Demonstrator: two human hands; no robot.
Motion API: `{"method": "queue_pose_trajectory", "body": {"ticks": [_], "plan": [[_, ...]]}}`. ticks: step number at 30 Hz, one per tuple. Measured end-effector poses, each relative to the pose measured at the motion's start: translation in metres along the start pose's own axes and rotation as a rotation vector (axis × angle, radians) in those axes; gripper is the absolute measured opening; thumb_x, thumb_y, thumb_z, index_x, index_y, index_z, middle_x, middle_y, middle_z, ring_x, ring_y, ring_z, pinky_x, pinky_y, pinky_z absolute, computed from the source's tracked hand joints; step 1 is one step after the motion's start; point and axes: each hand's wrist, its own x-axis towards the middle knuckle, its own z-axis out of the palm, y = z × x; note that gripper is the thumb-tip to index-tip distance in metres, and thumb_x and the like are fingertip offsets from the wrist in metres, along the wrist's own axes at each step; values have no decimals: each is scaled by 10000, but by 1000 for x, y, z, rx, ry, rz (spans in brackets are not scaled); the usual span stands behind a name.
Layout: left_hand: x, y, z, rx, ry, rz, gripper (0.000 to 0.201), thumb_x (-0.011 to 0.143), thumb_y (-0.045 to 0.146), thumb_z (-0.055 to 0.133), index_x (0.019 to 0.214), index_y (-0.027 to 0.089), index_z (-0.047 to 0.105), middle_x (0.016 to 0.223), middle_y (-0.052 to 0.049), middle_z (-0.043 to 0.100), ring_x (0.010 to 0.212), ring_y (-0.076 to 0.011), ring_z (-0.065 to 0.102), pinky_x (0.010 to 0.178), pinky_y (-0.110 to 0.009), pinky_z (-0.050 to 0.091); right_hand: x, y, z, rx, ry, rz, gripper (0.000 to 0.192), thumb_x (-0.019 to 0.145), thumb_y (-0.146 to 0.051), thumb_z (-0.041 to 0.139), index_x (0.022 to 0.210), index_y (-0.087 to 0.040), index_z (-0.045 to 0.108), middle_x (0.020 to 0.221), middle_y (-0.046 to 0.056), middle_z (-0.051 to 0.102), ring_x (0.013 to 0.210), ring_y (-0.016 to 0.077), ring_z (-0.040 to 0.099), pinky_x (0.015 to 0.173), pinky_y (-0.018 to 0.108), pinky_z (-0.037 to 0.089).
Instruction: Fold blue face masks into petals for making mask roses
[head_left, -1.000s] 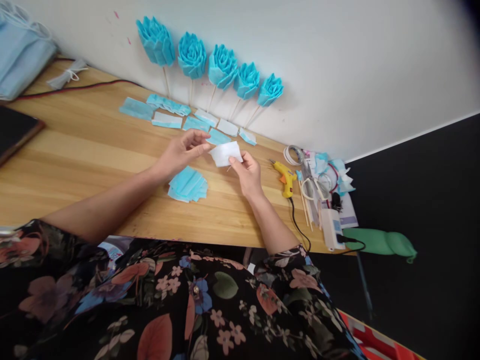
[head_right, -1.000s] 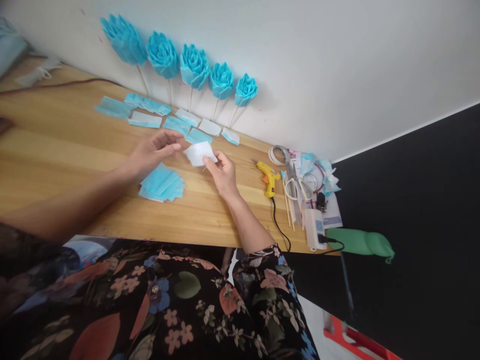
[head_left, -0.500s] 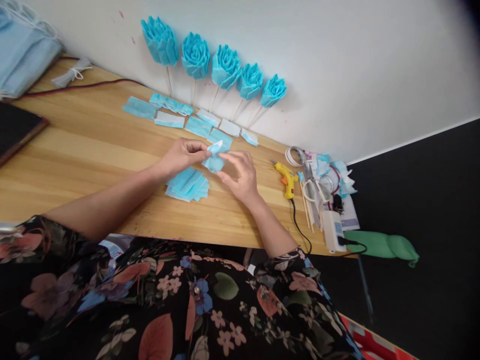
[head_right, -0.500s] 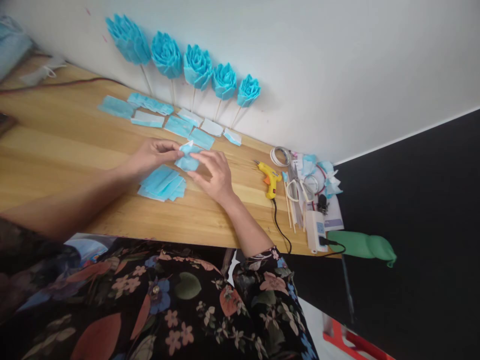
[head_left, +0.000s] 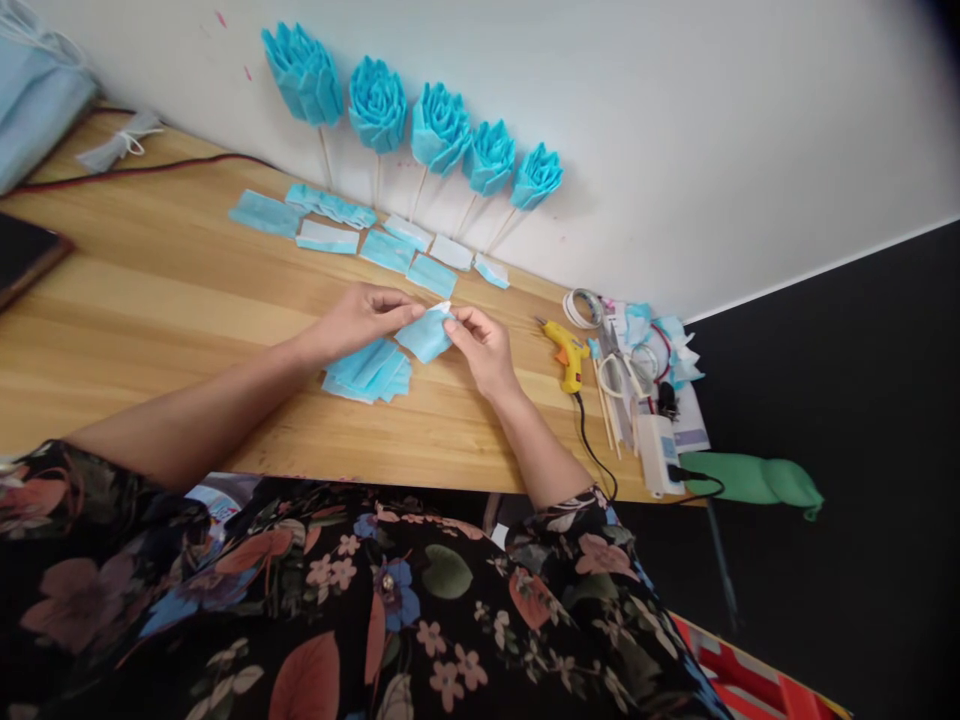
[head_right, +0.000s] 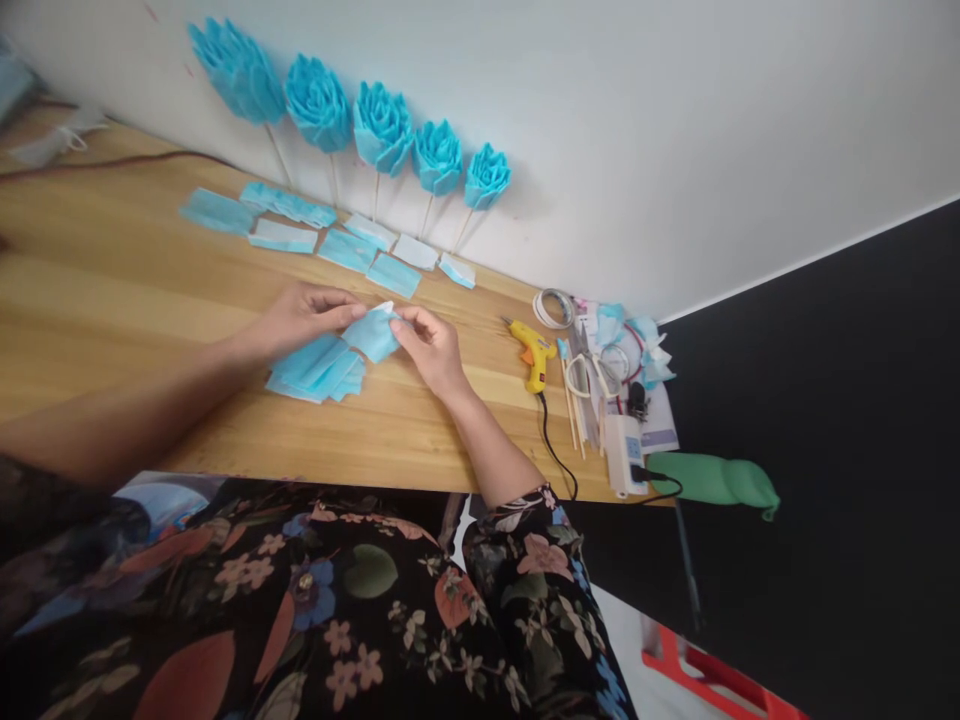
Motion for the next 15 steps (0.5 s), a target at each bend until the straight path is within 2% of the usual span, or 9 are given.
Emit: {"method": "queue_pose_trajectory", "body": {"ticks": [6, 15], "plan": [[-1, 4, 4, 73, 60, 113, 366, 793, 513, 732, 901, 164, 755, 876, -52, 761, 831, -180, 672, 766, -274, 521, -2, -3, 4, -13, -45, -16, 322, 824, -540, 705, 863, -220, 697, 858, -1, 718, 796, 136, 637, 798, 291, 538], [-2, 7, 4, 320, 117, 257, 267, 847, 432, 626, 745, 200, 709, 780, -41, 732, 762, -185, 647, 749, -291, 472, -3, 1, 6, -76, -86, 8, 328, 834, -539, 681, 897, -217, 701, 920, 19, 738, 825, 144, 658, 794, 294, 544]]}}
